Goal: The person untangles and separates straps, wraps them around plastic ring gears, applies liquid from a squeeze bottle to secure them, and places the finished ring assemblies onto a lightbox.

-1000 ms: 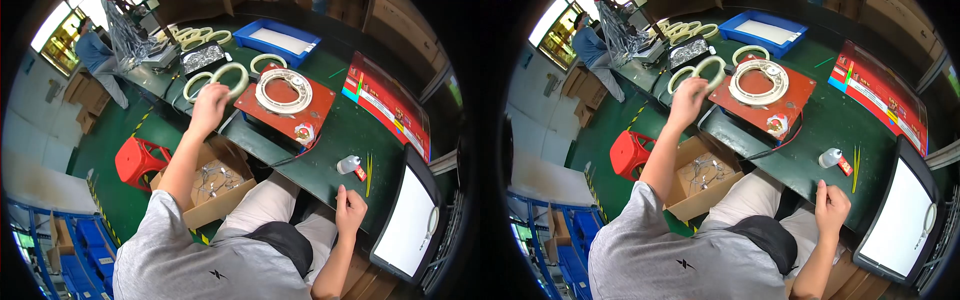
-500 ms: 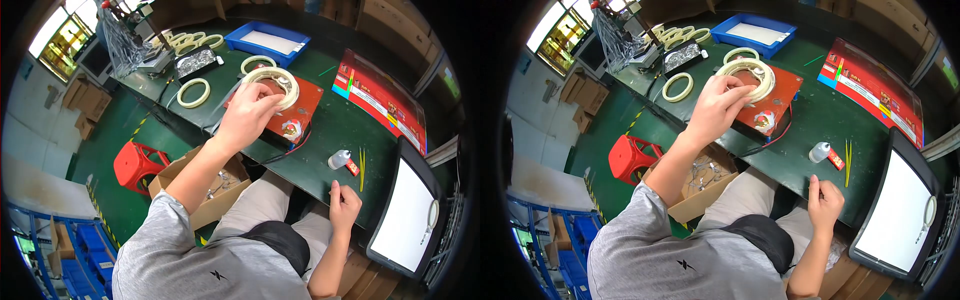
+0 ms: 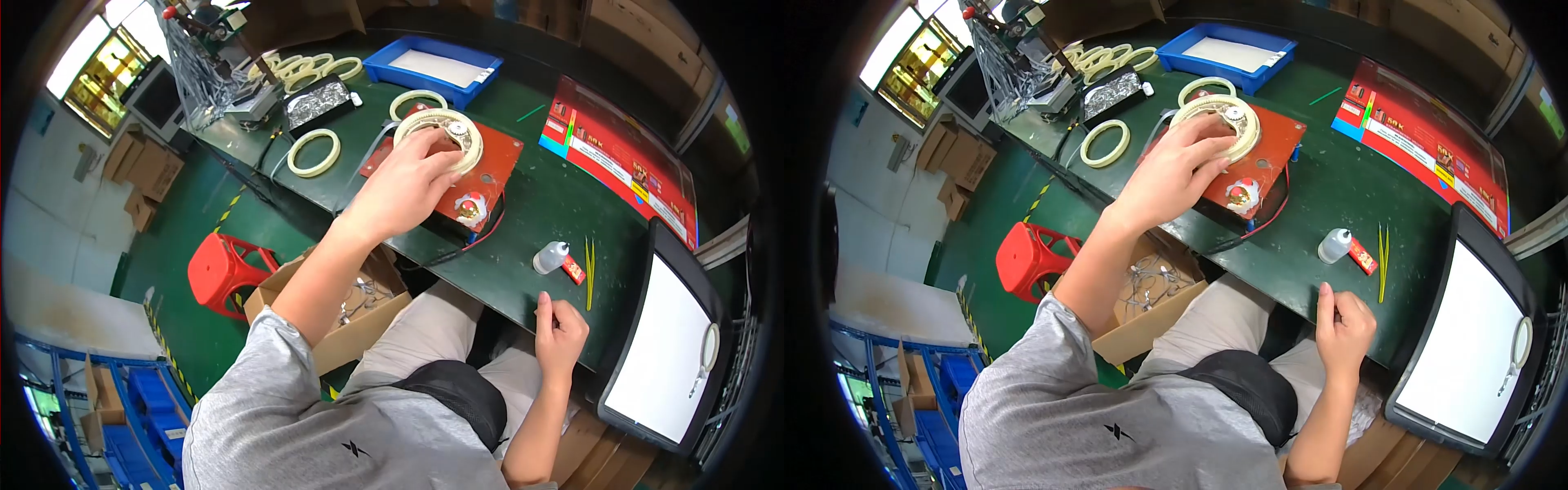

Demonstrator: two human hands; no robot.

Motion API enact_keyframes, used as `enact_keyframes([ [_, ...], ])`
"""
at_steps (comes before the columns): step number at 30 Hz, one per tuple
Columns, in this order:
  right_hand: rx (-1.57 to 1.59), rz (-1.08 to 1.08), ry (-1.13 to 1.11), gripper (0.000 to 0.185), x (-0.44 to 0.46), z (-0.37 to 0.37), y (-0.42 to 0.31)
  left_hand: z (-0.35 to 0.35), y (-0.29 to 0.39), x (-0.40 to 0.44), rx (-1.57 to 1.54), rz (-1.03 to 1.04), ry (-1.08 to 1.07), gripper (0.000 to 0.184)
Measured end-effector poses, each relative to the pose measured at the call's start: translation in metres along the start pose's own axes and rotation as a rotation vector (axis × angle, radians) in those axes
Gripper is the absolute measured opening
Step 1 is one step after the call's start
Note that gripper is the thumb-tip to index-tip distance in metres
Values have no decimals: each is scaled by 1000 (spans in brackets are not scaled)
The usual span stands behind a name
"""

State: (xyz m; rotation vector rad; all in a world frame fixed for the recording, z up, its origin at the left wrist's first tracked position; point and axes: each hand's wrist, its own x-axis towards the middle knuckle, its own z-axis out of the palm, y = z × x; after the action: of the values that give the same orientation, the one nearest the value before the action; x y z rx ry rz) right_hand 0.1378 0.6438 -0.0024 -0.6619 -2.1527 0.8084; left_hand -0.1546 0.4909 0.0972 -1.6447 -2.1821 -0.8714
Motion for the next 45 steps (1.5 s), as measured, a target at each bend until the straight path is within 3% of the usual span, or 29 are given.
enact_keyframes([
  [5,7,9,-1,34,0,-2,0,2,-23,12,145,-74,254,39],
  [6,17,9,6,34,0,-1,1,6,-36,13,156,-112,350,33],
  [11,27,16,22,34,1,0,0,4,-58,1,47,-424,277,28],
  [19,12,4,-1,34,0,-1,3,-15,-57,-3,24,-441,199,21],
  [27,20,-12,27,35,2,0,1,-16,-70,5,165,-277,294,12],
  [30,21,-4,15,35,1,-2,-1,-15,-72,6,90,-321,303,15],
  [34,23,-24,40,35,1,-1,0,-8,-69,-2,-270,-604,248,15],
  [38,0,-23,41,36,1,-1,0,-15,-64,-7,-27,-531,119,13],
  [41,-27,-4,2,36,1,-3,-1,-24,-64,-10,362,-301,116,13],
  [45,-30,-26,16,35,1,-1,-1,-28,-43,6,104,-275,261,23],
])
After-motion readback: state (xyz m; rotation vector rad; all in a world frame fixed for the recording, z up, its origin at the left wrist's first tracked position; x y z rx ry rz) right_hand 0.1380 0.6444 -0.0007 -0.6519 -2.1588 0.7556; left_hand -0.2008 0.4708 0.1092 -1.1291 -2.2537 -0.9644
